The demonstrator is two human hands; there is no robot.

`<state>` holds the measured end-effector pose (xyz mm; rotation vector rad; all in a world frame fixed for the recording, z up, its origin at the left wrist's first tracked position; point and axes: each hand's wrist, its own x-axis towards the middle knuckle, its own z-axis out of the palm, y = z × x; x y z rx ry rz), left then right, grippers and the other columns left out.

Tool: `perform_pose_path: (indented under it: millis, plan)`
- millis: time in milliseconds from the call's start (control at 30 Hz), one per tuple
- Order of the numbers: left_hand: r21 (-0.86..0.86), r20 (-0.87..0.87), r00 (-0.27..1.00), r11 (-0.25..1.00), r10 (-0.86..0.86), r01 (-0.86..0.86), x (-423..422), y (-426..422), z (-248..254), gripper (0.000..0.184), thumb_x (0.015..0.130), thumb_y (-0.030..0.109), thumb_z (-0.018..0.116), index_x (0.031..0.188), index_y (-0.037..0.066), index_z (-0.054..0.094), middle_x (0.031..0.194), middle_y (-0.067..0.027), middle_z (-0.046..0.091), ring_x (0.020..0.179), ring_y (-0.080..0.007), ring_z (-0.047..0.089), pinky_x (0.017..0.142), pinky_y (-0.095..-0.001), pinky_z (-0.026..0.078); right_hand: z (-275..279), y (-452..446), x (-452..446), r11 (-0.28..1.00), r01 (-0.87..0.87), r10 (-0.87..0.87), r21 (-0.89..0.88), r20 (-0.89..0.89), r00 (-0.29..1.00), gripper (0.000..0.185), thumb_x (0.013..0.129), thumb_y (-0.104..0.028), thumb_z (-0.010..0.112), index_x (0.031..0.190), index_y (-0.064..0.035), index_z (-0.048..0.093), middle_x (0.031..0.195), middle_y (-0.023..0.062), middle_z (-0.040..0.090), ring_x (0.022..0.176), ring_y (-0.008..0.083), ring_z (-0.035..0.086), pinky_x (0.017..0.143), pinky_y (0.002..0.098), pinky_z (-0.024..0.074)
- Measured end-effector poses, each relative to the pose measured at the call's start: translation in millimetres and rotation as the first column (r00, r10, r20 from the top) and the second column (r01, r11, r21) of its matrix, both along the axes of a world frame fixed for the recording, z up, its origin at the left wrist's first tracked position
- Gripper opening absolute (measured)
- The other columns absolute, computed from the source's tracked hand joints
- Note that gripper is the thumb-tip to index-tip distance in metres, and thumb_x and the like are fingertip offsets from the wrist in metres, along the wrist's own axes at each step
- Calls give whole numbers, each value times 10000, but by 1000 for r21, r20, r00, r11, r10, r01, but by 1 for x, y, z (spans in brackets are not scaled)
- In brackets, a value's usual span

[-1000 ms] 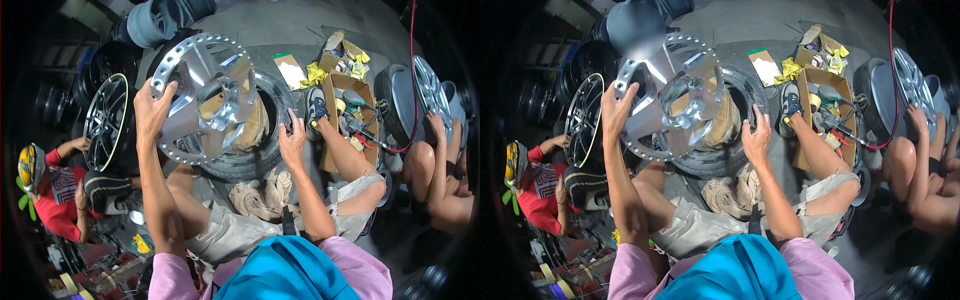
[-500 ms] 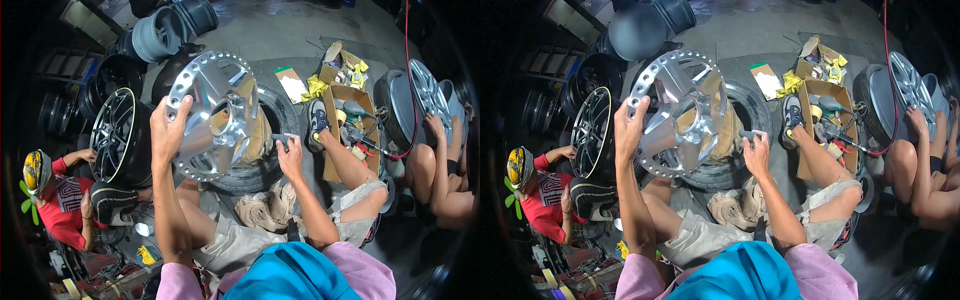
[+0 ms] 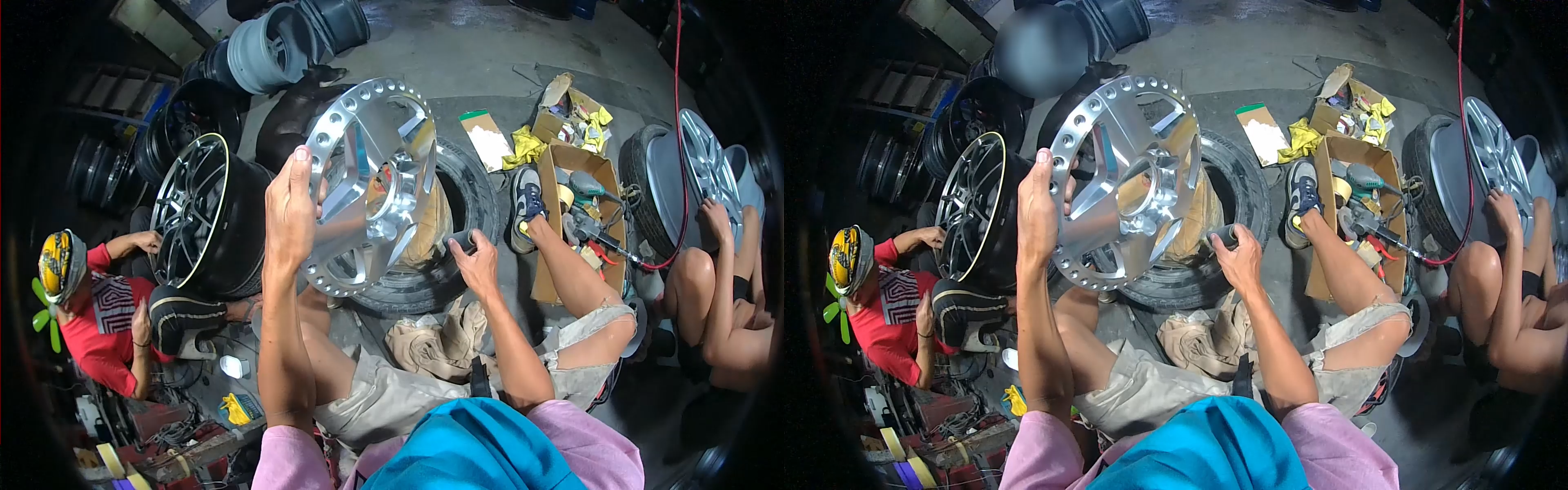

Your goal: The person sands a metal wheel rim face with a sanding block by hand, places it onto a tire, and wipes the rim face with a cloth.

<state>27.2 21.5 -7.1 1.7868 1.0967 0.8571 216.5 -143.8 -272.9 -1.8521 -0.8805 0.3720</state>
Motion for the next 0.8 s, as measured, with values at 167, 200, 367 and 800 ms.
perform_pose_path:
  millis: [167, 200, 367, 800]
  plan:
    - [30, -20, 999, 999, -34, 35, 0, -2, 0, 630, 1146, 497, 354, 1093, -27, 701, 684, 32, 472, 596, -65, 401, 565, -251, 331, -4, 3, 0, 988, -6, 3, 157, 20, 1000, 256, 871, -203, 745, 891, 11, 606, 870, 169, 616, 808, 371, 631, 752, 445, 494]
    - [31, -20, 999, 999, -34, 35, 0, -2, 0, 630, 1146, 497, 354, 1093, -27, 701, 684, 32, 472, 596, -65, 401, 565, -251, 331, -2, 2, -1, 994, -12, 15, 109, -24, 1000, 234, 866, -181, 735, 902, 13, 609, 895, 167, 626, 823, 365, 638, 765, 438, 502]
    - [49, -27, 999, 998, -38, 39, 3, -6, 1, 645, 1148, 507, 337, 1081, -24, 696, 686, 21, 485, 602, -74, 421, 571, -266, 346, 26, 3, -10, 981, -88, 98, 173, -47, 994, 195, 845, -125, 711, 931, 17, 609, 1026, 169, 673, 876, 361, 669, 821, 427, 532]
    - [170, -23, 996, 981, -85, 88, 5, -13, -1, 581, 1148, 491, 368, 977, 13, 651, 697, 19, 494, 621, -69, 440, 564, -258, 362, 160, 39, -62, 795, -492, 361, 353, 377, 853, 294, 639, -82, 766, 801, 14, 540, 1556, 154, 557, 1086, 354, 708, 882, 439, 581]
